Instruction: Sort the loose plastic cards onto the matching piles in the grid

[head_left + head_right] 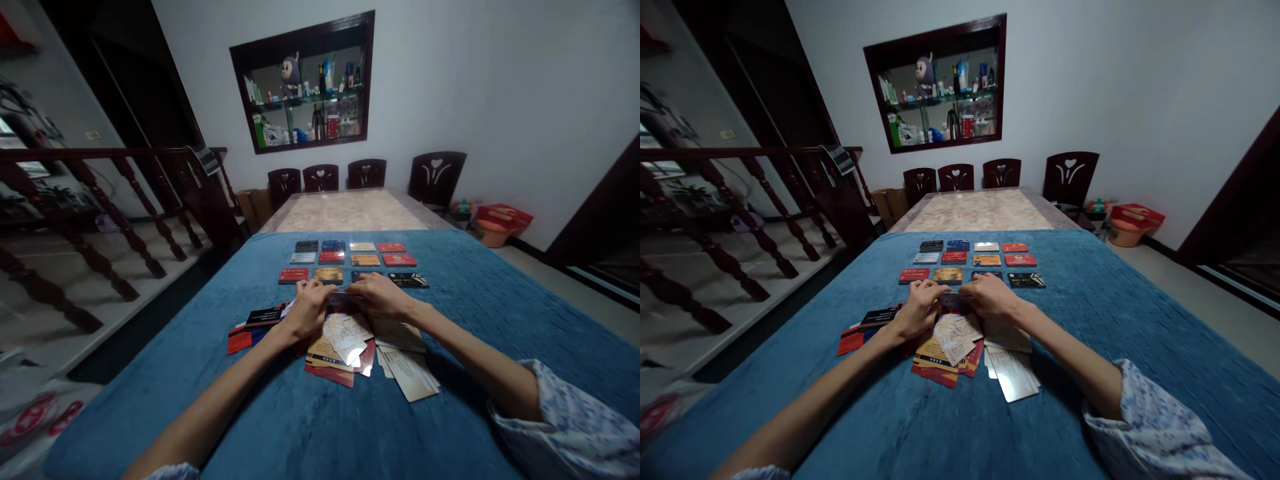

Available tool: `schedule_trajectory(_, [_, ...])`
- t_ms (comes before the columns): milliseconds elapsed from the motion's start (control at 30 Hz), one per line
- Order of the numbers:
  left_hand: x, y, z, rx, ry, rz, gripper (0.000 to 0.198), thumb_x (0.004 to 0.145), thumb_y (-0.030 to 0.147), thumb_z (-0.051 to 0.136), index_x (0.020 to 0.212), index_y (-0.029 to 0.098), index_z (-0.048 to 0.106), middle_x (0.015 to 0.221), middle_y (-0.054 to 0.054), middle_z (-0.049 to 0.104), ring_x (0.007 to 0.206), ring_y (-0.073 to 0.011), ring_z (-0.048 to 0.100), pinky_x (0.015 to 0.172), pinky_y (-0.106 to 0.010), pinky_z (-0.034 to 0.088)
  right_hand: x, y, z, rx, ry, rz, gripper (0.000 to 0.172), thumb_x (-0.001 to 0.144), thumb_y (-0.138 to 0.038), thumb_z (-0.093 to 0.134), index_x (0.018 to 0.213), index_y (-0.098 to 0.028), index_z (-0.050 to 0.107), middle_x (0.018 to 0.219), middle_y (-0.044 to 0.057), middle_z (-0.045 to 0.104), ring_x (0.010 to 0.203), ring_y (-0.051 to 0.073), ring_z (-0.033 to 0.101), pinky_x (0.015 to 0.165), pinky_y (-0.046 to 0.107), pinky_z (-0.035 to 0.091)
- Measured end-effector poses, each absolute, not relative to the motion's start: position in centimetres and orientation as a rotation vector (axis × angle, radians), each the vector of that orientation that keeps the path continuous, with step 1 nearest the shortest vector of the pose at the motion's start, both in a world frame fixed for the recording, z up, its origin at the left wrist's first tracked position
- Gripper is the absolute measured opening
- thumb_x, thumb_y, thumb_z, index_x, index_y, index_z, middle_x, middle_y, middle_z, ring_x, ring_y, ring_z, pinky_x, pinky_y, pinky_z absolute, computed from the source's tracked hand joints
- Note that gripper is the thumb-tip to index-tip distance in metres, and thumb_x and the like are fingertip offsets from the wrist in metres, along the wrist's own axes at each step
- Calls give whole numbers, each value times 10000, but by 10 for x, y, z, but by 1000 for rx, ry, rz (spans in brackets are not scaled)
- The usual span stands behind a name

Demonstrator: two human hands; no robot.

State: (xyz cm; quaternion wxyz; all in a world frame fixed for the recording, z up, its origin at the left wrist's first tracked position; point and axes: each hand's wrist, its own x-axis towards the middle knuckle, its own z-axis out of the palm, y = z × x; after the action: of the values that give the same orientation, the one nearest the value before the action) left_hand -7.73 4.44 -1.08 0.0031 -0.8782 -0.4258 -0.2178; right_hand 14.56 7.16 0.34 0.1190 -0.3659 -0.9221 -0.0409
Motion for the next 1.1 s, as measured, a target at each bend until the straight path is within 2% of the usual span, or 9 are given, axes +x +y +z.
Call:
schedule_trajectory(133, [-73, 46, -15, -2697, -1351, -607, 435, 829, 48, 455, 1227, 186, 565, 1093, -103, 688, 1044, -259, 542, 891, -431, 336, 146, 75, -4, -1134, -2696, -151, 364, 832, -160, 592, 1185, -208, 666, 1008, 106, 720, 963, 236, 617, 765, 324, 399])
schedule_trajectory(367, [-66, 45, -17, -2661, -1409, -605, 334, 846, 52, 443, 1128, 177, 570, 1040, -96, 680, 1006, -247, 560, 904, -423, 339, 146, 75, -8, -1134, -2688, -134, 333, 834, -177, 580, 1160, -194, 643, 1021, 104, 720, 986, 253, 611, 807, 357, 397])
schedule_trajectory(500, [-65, 47, -16, -2665, -1443, -621, 337, 833, 33, 434, 1104, 181, 568, 1032, -86, 679, 997, -243, 562, 910, -425, 333, 145, 74, -9, -1135, -2680, -147, 371, 815, -172, 591, 1185, -194, 613, 1058, 100, 715, 1004, 263, 598, 811, 372, 376])
schedule_trajectory(833, [-68, 49, -10, -2619, -1543, -781, 369, 839, 56, 453, 1161, 193, 570, 1098, -82, 673, 1034, -250, 562, 918, -420, 340, 143, 75, -13, -1073, -2538, -198, 500, 801, -227, 639, 1278, -174, 501, 1165, 149, 648, 1055, 280, 576, 828, 366, 350])
schedule_trajectory(1100, [-71, 53, -11, -2596, -1551, -834, 346, 845, 58, 447, 1138, 196, 567, 1086, -74, 674, 1015, -240, 566, 914, -407, 338, 141, 74, -17, -1001, -2471, -246, 472, 789, -171, 583, 1251, -121, 495, 1070, 160, 646, 1000, 278, 575, 820, 361, 333])
